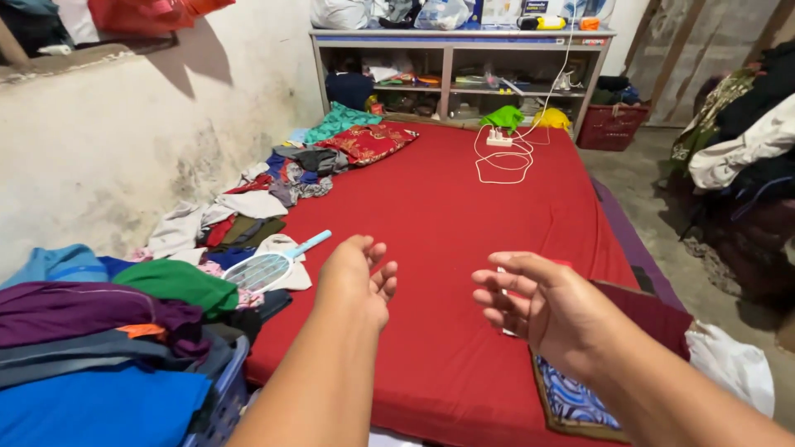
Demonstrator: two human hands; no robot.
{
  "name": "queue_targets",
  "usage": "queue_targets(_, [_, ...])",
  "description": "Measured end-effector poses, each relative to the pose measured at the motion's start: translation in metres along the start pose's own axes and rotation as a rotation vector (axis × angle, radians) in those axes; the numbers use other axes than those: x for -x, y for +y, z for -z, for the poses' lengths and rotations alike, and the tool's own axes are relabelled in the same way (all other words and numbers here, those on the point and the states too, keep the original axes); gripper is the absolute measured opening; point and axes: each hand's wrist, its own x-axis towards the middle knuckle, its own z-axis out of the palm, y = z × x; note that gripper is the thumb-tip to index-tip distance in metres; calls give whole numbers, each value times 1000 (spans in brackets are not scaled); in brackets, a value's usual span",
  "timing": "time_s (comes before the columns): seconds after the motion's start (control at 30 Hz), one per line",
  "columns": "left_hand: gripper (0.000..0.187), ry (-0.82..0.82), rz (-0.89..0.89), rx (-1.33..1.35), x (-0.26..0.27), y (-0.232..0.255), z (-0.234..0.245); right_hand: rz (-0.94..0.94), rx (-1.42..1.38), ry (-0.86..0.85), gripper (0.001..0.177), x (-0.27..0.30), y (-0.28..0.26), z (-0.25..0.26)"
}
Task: Organizing and putting away folded clothes into a wooden wardrobe.
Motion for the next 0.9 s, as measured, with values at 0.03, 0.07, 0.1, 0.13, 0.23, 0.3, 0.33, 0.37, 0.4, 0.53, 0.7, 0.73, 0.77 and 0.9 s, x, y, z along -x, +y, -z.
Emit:
queue_targets(0.03, [18,-24,2,-10,-10,-2,-15,-11,1,32,20,-9,-9,6])
queue_targets(0.07, [18,-25,6,-7,-17,-5,-26,-11,5,35,20,-21,-13,15])
queue_targets(0.1, [18,-46,11,-3,-23,-7,-40,-18,-8,22,19,-32,-19,25])
queue_targets(0.13, [17,-67,16,0,-29,-9,-54,-25,-22,8,19,-43,-25,34])
queue_targets(0.23, [16,-83,40,16,-48,-17,-83,-20,-23,31,23,-66,-33,58])
queue_targets(0.3, [15,-92,64,11,-63,-30,-99,-45,-40,75,23,-79,-39,75])
queue_targets(0.33, [14,-91,81,9,-71,-36,-107,-76,-56,108,24,-85,-42,83])
queue_targets(0.37, [14,-107,89,4,-78,-41,-116,-66,-59,123,24,-92,-46,92])
queue_targets(0.4, [13,-103,110,-6,-85,-45,-125,-53,-82,169,23,-98,-49,100])
queue_targets(0.53, [12,-99,186,-49,-119,-60,-166,-48,-99,318,21,-136,-61,137])
queue_targets(0.7, [12,-133,254,-131,-191,-80,-220,-19,-172,396,23,-208,-72,170])
queue_targets(0.73, [13,-138,271,-162,-208,-84,-231,-19,-178,415,24,-223,-74,173])
queue_targets(0.77, [13,-142,288,-178,-224,-86,-244,-25,-189,435,24,-238,-77,172])
queue_targets(0.9, [11,-174,357,-267,-288,-101,-283,-65,-239,474,21,-297,-79,169])
